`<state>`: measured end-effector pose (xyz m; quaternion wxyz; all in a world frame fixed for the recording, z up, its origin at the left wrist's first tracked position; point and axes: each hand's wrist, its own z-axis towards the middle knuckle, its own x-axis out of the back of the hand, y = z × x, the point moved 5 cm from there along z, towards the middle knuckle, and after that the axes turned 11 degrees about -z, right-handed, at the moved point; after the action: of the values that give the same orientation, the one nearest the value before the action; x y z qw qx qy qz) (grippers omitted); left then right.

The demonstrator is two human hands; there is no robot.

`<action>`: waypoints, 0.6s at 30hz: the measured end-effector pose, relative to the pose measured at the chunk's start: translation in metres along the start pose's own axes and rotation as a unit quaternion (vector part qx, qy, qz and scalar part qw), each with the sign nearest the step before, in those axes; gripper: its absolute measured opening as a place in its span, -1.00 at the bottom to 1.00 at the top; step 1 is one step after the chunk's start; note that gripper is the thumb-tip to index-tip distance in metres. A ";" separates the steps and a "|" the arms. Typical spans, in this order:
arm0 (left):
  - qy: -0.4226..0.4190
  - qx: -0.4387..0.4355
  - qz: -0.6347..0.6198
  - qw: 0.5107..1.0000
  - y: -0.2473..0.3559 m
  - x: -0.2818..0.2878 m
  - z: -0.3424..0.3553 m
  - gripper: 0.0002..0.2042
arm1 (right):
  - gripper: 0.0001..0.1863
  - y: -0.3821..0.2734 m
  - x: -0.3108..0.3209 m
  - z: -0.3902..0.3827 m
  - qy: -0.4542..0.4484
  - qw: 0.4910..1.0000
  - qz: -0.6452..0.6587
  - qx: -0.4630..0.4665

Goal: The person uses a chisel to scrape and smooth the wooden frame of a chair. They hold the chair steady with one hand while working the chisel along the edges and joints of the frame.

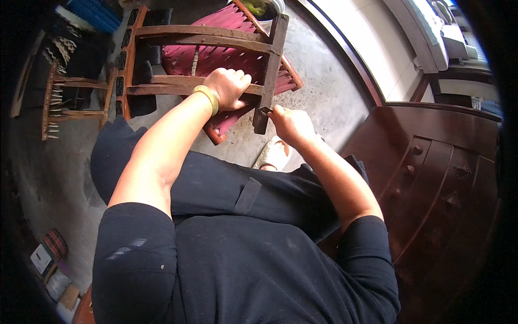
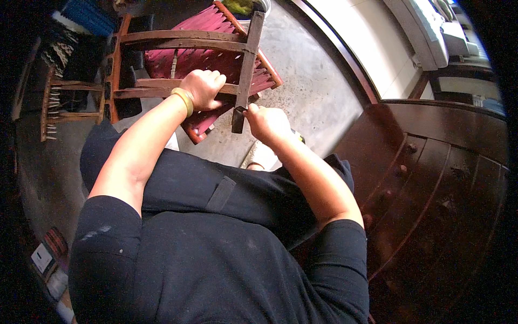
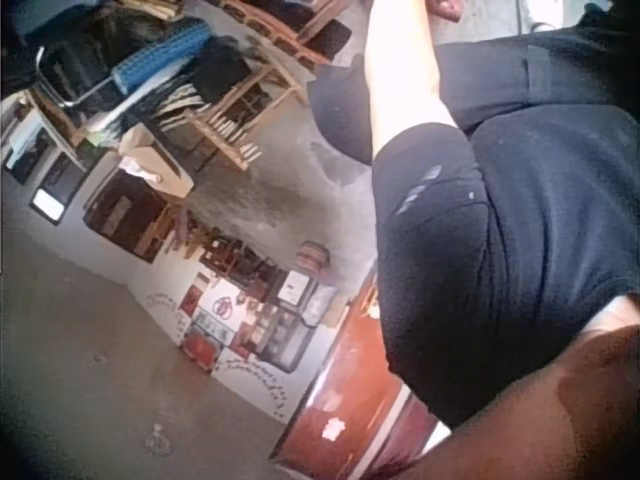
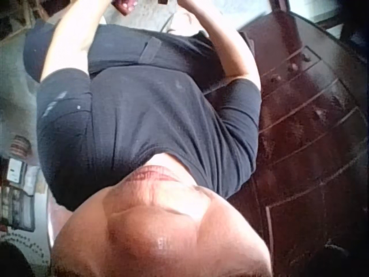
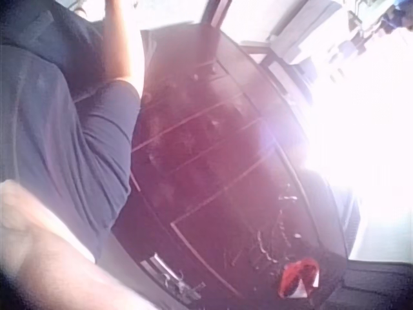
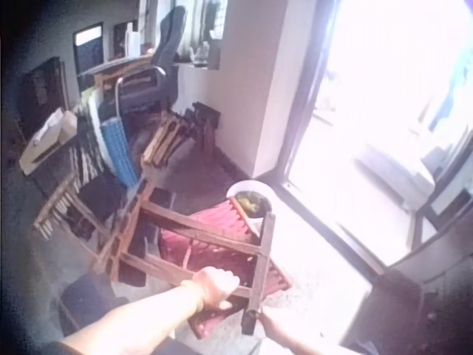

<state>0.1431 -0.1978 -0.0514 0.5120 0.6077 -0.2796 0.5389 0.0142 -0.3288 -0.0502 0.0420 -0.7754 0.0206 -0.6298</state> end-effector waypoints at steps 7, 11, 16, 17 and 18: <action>0.016 -0.010 0.009 1.000 -0.002 0.000 0.000 -0.53 | -0.71 0.012 0.007 0.021 0.008 0.999 0.017 -0.032; 0.011 -0.009 0.009 1.000 -0.002 0.000 0.000 -0.53 | -0.71 0.002 -0.001 0.003 0.023 0.999 0.031 0.011; 0.010 -0.010 0.009 1.000 -0.001 0.002 0.001 -0.53 | -0.72 0.008 0.001 0.006 0.012 0.999 0.009 0.033; 0.012 -0.010 0.009 1.000 -0.001 0.001 0.001 -0.53 | -0.72 0.016 0.003 0.011 0.023 1.000 0.017 -0.001; 0.015 -0.011 0.011 1.000 0.000 0.001 0.000 -0.53 | -0.71 0.016 0.016 0.017 -0.011 0.999 0.009 -0.038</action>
<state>0.1438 -0.1975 -0.0502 0.5168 0.5908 -0.2841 0.5505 0.0346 -0.3459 -0.0394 0.0183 -0.7831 0.0511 -0.6195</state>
